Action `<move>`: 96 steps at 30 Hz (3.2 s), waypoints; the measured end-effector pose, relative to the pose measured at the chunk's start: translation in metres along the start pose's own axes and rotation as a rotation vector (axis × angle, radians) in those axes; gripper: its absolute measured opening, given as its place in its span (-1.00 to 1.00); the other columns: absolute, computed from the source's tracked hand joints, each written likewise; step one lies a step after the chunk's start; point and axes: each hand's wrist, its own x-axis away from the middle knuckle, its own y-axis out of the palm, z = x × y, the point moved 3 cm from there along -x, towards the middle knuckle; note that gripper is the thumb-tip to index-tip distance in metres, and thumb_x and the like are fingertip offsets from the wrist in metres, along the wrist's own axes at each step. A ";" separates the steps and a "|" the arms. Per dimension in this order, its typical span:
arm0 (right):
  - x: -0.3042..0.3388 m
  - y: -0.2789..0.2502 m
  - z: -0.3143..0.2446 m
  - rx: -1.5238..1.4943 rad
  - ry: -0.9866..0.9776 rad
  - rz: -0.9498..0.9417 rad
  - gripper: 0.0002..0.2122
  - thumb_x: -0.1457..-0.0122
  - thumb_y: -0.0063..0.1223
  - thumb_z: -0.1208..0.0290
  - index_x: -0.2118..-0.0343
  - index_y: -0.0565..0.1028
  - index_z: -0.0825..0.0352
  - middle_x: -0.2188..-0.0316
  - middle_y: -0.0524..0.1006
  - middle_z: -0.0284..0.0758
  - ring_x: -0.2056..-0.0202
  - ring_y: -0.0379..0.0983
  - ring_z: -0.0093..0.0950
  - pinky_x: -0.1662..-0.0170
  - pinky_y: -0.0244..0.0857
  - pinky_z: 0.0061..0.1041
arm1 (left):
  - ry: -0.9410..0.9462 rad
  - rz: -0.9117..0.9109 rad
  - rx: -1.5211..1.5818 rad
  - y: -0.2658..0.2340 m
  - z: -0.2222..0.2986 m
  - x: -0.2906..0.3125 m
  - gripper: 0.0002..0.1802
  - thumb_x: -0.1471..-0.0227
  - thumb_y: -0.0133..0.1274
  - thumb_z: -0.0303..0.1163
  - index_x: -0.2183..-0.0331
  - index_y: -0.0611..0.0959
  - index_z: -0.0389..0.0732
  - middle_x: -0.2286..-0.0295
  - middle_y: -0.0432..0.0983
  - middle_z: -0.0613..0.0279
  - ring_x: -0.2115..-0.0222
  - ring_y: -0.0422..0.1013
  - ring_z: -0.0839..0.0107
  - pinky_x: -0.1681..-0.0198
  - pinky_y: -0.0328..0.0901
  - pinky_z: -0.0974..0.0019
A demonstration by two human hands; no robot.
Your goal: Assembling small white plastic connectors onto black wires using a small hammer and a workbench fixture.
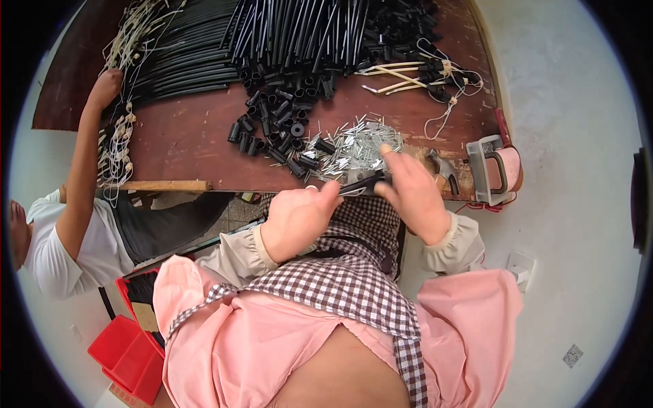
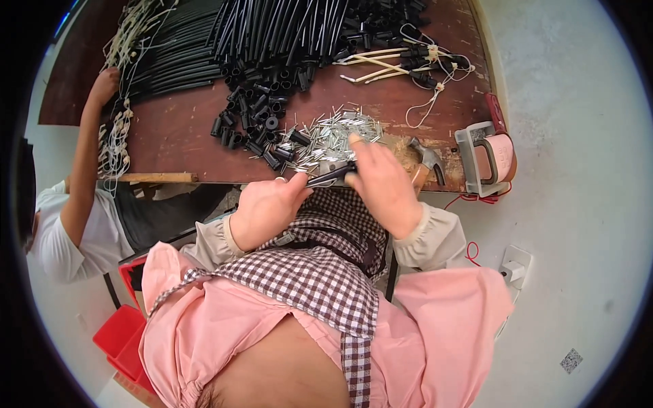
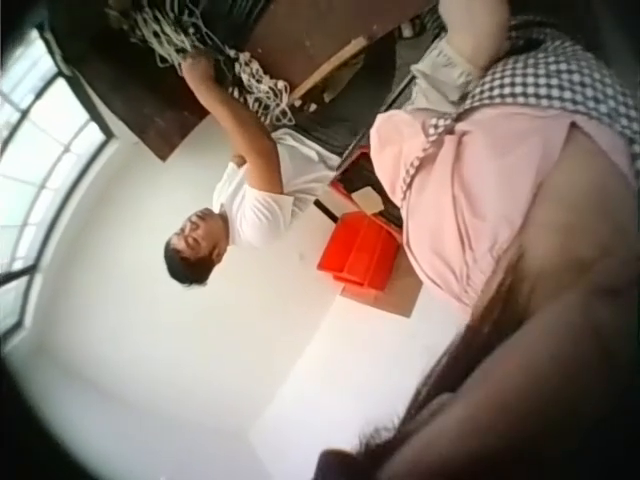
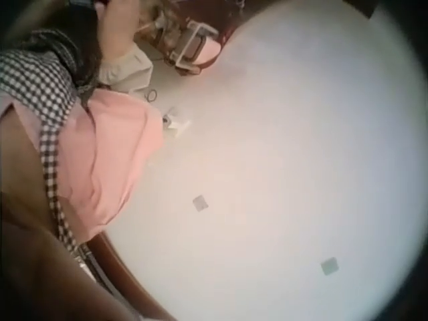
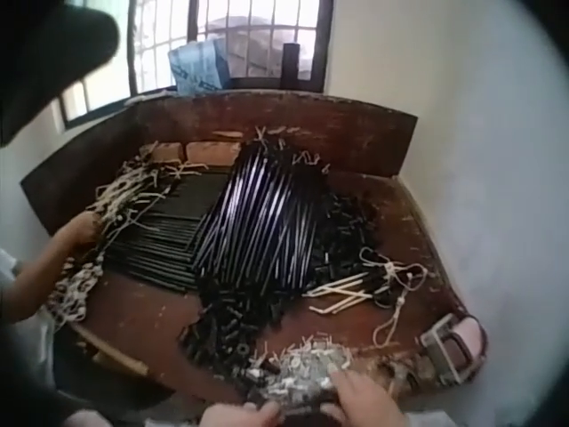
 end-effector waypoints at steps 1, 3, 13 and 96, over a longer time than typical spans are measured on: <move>0.015 -0.009 0.001 -0.069 0.151 0.047 -0.69 -0.01 0.05 0.52 0.12 0.41 0.32 0.30 0.41 -0.18 0.38 0.39 -0.22 0.32 0.30 -0.40 | 0.002 -0.009 0.016 0.002 -0.002 0.000 -0.80 -0.03 -0.02 -0.23 0.47 0.40 -0.14 0.73 0.40 0.14 0.70 0.39 0.13 0.70 0.24 0.14; 0.035 -0.020 0.020 -0.218 0.406 0.134 -0.55 -0.05 0.04 0.44 -0.05 0.29 0.33 0.12 0.41 -0.13 0.39 0.40 -0.15 0.33 0.34 -0.36 | -0.016 -0.001 0.055 0.016 -0.011 -0.002 -0.79 -0.03 -0.02 -0.23 0.47 0.40 -0.14 0.73 0.40 0.14 0.70 0.39 0.13 0.69 0.24 0.13; 0.126 0.061 0.022 -1.080 0.865 0.285 -0.37 -0.08 0.02 0.39 -0.20 0.03 0.27 0.33 0.44 -0.32 0.60 0.35 -0.61 0.57 0.25 -0.69 | 0.091 -0.089 0.096 0.013 -0.028 -0.011 -0.79 -0.04 -0.03 -0.21 0.47 0.40 -0.13 0.75 0.41 0.14 0.71 0.38 0.12 0.69 0.23 0.10; -0.017 -0.054 -0.090 -0.658 -0.555 0.009 -0.72 0.17 0.27 0.52 0.32 0.52 0.37 0.52 0.47 -0.34 0.49 0.39 -0.40 0.41 0.31 -0.51 | 0.445 -0.740 1.111 -0.059 0.000 0.008 -0.79 0.15 0.04 -0.42 0.42 0.54 -0.36 0.64 0.43 0.04 0.66 0.32 0.32 0.54 0.24 0.28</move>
